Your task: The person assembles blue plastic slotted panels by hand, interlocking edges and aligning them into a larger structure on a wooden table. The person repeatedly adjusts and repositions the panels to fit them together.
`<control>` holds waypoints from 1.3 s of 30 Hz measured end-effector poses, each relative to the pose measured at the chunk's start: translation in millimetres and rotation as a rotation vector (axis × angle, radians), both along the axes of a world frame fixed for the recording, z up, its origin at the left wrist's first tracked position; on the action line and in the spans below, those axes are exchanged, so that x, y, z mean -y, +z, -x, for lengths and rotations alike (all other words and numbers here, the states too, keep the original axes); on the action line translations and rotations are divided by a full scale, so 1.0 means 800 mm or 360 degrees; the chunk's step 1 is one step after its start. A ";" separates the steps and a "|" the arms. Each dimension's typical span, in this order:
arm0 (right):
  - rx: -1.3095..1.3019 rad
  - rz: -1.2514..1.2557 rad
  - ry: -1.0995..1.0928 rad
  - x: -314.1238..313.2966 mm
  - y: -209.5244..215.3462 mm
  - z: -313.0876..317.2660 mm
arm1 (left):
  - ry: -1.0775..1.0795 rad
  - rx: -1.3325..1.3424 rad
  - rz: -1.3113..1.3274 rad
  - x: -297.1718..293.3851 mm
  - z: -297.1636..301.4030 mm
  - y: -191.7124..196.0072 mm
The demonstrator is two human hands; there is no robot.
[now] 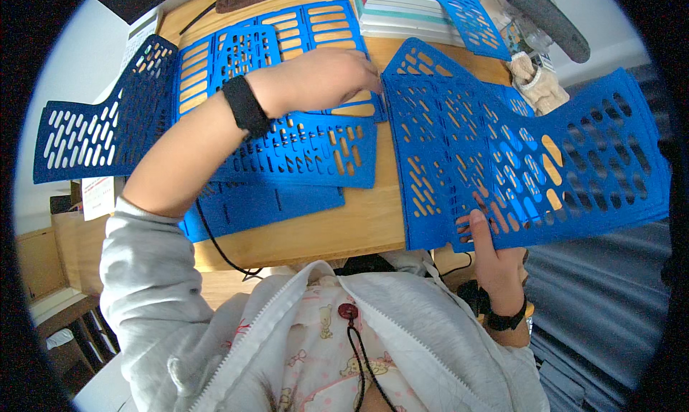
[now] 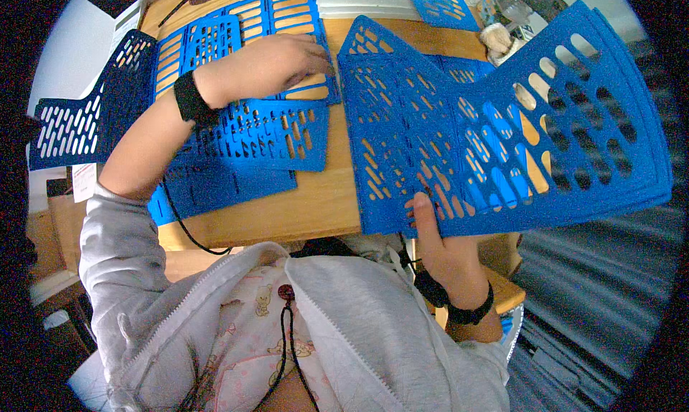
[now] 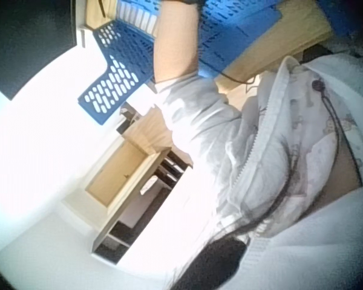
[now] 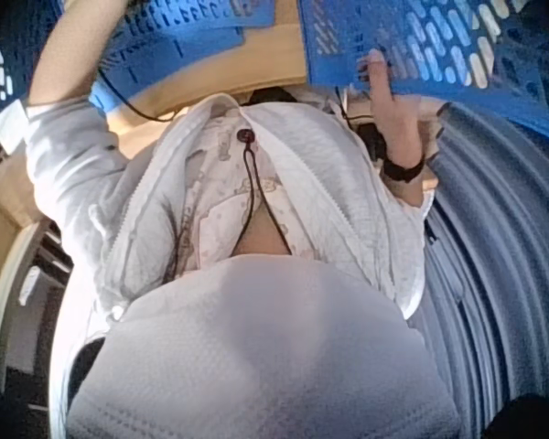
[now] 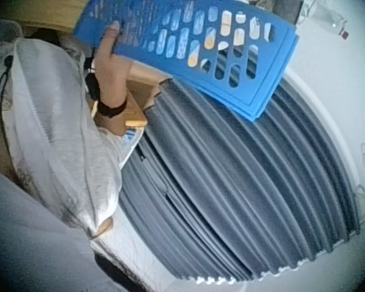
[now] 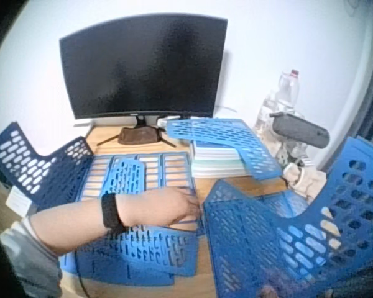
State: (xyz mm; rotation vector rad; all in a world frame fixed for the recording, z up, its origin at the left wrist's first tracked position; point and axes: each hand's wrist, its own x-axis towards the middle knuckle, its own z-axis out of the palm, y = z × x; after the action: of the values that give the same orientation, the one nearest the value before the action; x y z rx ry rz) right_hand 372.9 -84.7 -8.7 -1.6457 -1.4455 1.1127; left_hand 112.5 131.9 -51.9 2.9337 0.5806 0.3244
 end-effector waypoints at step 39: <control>0.1022 -0.0384 0.0047 0.038 -0.075 0.024 | 0.0418 0.0398 0.1131 -0.046 -0.057 0.002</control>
State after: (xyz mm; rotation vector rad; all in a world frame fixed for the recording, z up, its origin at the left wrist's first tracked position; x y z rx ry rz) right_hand 353.9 -114.8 -68.9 -1.8925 -1.9109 0.3958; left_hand 157.8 168.4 -50.1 2.1072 0.8342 0.4018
